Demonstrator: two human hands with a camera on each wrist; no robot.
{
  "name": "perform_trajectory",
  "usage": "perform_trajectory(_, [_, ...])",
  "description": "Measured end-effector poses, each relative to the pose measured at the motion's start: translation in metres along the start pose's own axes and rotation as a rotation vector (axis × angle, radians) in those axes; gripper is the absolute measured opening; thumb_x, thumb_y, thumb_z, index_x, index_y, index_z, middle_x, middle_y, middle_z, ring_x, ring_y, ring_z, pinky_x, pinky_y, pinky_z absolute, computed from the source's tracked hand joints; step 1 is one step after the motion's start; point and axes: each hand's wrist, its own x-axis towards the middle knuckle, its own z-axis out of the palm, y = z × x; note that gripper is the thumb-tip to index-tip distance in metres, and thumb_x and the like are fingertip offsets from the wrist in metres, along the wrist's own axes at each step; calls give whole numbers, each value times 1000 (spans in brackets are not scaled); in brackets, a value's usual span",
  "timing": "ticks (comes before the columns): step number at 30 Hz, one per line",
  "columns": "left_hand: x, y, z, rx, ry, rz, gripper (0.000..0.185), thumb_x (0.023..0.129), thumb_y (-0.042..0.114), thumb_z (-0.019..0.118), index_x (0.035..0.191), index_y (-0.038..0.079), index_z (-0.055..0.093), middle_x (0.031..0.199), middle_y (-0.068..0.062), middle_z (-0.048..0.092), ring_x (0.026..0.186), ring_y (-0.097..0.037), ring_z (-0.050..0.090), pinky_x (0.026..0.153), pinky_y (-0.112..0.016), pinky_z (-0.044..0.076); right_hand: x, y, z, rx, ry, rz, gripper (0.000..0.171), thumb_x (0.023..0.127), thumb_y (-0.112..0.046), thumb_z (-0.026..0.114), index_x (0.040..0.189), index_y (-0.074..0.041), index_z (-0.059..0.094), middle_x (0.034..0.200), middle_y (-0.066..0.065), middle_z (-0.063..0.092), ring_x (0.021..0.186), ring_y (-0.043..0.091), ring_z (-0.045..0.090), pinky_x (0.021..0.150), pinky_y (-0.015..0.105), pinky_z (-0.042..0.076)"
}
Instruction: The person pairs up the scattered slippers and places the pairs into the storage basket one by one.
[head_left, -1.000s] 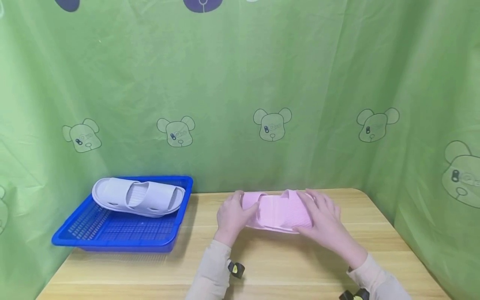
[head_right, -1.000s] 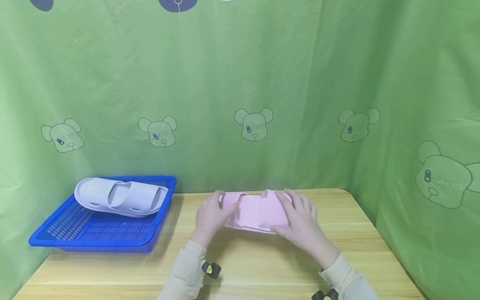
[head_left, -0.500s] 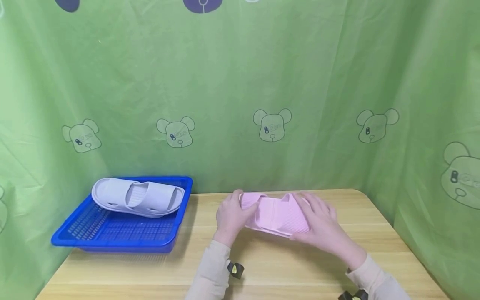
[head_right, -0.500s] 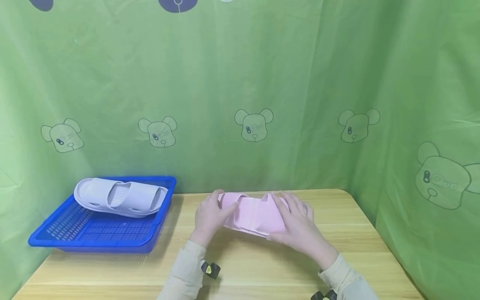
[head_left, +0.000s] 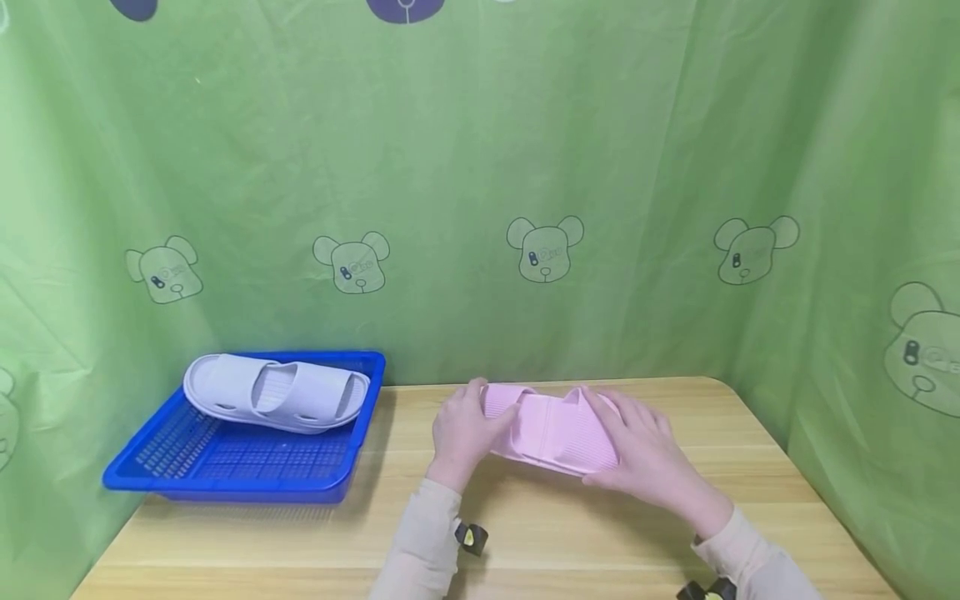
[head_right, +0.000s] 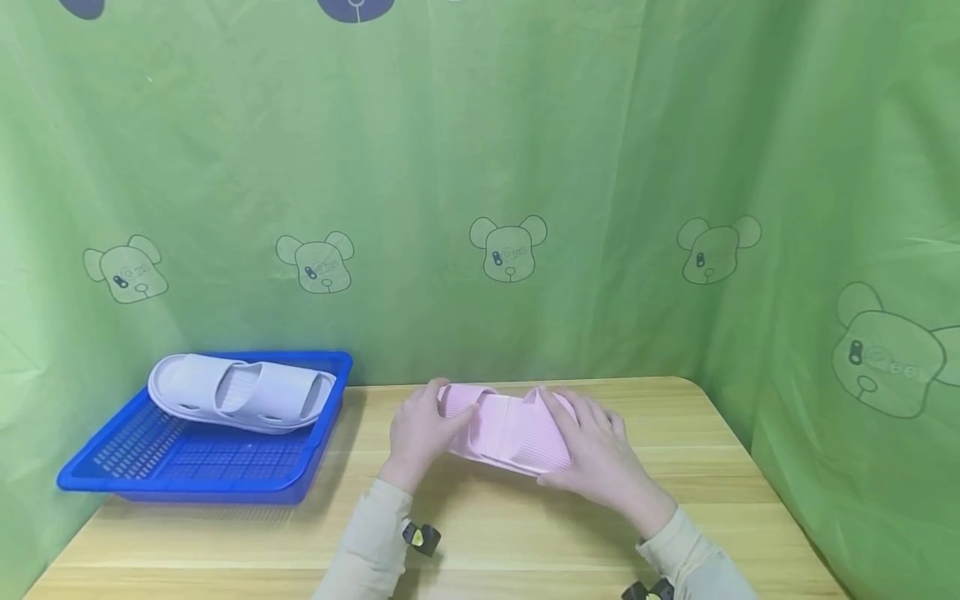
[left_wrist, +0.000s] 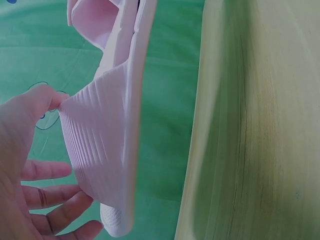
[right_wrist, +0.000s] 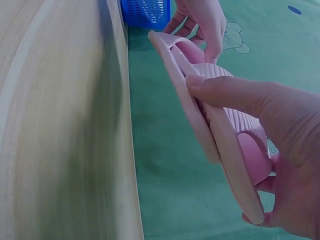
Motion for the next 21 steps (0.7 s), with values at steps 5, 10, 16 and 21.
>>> perform_trajectory(5, [0,1,-1,8,-7,20,66,79,64,65,123,15,62,108,-7,71,90,-26,67,68,-36,53,0,-2,-1,-20,14,-11,118,60,-54,84,155,-17,24,148,21,38,129,43,40,101,69,28])
perform_trajectory(10, [-2,2,1,11,-13,46,65,79,63,65,122,14,62,108,-7,70,90,-26,66,68,-38,53,1,-3,1,-30,36,-23,117,59,-53,85,154,-16,27,148,21,38,129,43,40,100,68,29])
perform_trajectory(16, [-4,4,3,39,-22,73,64,80,64,64,120,14,63,109,-6,70,90,-26,67,67,-38,53,2,-2,3,-26,67,-39,117,56,-49,89,153,-15,31,147,20,39,129,42,40,100,67,28])
perform_trajectory(21, [-4,6,4,47,-29,71,65,80,64,64,121,14,62,111,-7,69,93,-26,66,70,-39,54,2,-2,3,-26,77,-44,117,56,-47,89,153,-16,31,147,20,39,128,42,40,101,68,27])
